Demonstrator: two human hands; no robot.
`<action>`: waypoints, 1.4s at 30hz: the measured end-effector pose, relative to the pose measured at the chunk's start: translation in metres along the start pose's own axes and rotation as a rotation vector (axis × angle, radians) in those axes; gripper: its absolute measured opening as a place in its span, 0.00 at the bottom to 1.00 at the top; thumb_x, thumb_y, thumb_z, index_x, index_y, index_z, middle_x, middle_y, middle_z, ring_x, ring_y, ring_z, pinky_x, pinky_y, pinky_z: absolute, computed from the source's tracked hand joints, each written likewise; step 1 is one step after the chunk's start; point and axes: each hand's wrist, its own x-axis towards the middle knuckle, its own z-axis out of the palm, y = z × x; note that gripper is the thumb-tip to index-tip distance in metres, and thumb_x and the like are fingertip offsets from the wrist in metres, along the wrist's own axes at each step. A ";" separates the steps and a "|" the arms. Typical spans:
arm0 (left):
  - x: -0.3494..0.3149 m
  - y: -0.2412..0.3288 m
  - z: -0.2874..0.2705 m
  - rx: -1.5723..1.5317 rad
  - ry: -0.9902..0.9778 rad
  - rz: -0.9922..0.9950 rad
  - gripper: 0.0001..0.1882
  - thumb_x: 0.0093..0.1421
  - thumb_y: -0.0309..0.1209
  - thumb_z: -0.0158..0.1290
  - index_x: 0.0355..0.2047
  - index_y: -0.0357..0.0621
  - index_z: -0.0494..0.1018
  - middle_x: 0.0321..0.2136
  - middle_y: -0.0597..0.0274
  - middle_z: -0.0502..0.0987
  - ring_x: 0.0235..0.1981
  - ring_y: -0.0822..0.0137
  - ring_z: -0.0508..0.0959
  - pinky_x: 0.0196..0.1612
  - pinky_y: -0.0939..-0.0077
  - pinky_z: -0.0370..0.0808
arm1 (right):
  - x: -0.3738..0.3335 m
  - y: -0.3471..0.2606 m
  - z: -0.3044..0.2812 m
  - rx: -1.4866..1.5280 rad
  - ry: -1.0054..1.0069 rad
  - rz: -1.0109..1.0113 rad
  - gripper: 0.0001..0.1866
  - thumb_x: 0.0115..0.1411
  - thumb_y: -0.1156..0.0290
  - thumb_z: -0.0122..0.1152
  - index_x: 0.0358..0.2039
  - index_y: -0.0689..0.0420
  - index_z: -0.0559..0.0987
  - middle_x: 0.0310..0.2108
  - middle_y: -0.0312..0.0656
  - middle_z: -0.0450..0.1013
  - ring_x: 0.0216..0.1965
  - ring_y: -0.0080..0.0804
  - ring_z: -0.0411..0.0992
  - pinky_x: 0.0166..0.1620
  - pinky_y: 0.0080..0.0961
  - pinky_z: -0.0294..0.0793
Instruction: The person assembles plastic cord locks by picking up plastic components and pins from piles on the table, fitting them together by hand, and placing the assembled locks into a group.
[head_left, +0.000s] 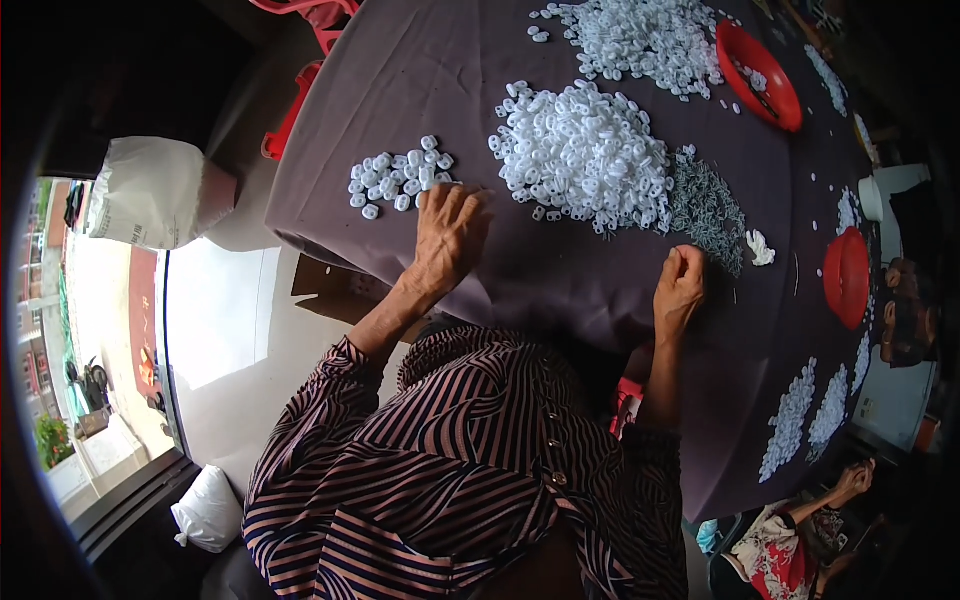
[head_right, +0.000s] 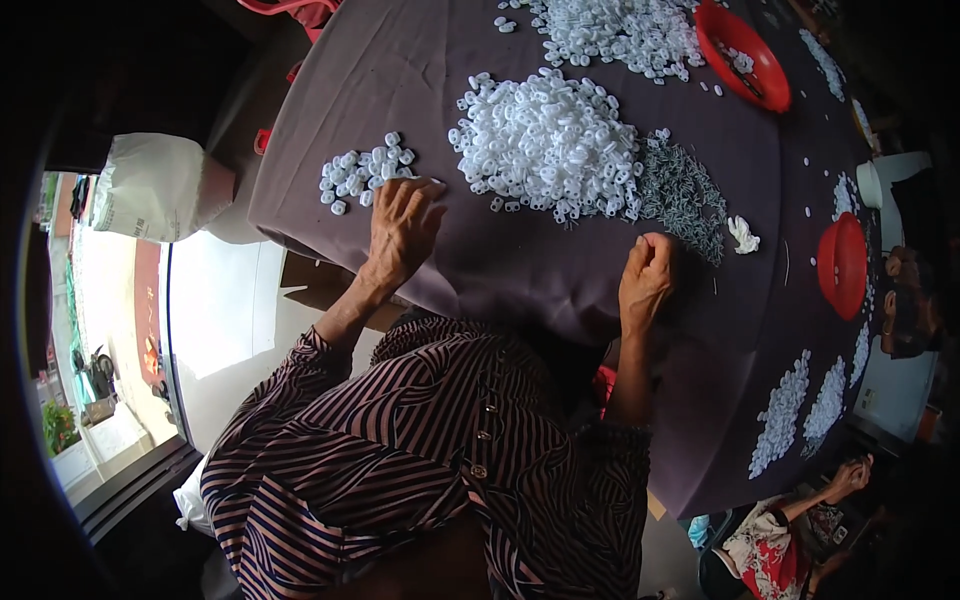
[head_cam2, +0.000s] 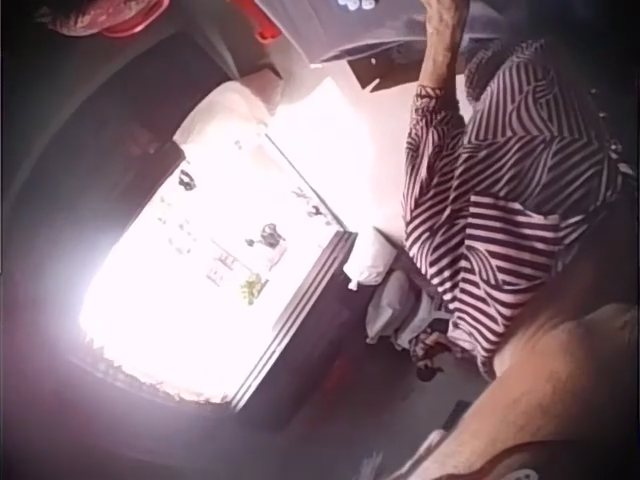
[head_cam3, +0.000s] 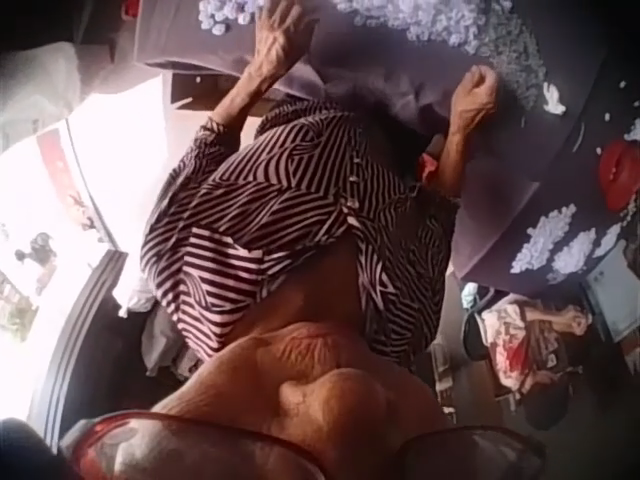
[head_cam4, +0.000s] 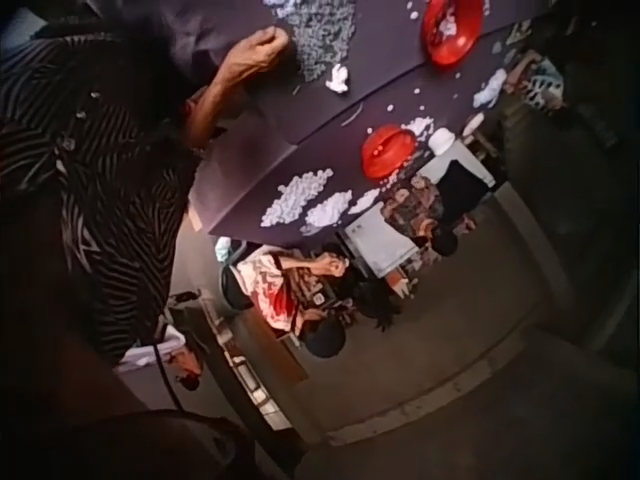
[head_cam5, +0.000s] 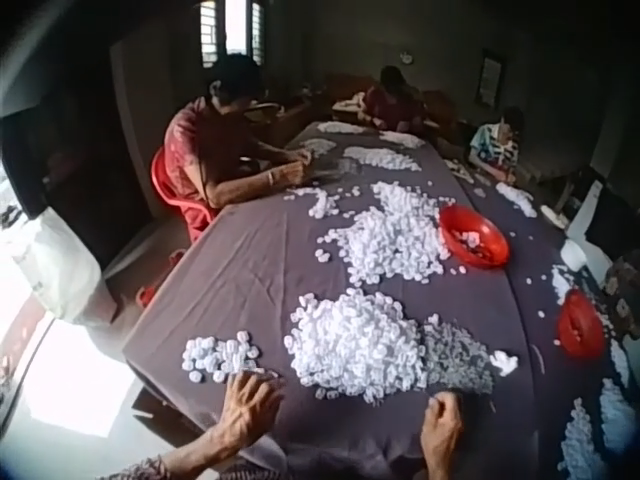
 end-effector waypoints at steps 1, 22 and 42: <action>-0.001 0.004 0.005 -0.022 0.009 0.043 0.14 0.34 0.24 0.51 0.26 0.44 0.64 0.25 0.63 0.66 0.29 0.65 0.63 0.31 0.73 0.59 | -0.002 -0.005 -0.003 0.080 0.003 0.069 0.04 0.46 0.75 0.45 0.24 0.61 0.65 0.20 0.44 0.64 0.19 0.34 0.64 0.23 0.22 0.62; 0.029 0.091 0.107 -0.019 -0.025 0.035 0.14 0.38 0.20 0.43 0.30 0.37 0.62 0.22 0.57 0.61 0.24 0.61 0.61 0.29 0.72 0.59 | 0.054 0.110 -0.050 0.541 0.091 0.363 0.05 0.48 0.72 0.45 0.22 0.60 0.64 0.18 0.35 0.63 0.16 0.15 0.59 0.20 0.08 0.60; 0.056 0.060 0.174 -0.154 0.144 -0.014 0.13 0.38 0.16 0.45 0.26 0.40 0.60 0.23 0.58 0.66 0.24 0.61 0.65 0.27 0.76 0.63 | 0.087 0.160 0.014 0.620 0.085 0.320 0.04 0.48 0.75 0.44 0.23 0.61 0.64 0.19 0.37 0.63 0.15 0.15 0.58 0.19 0.08 0.59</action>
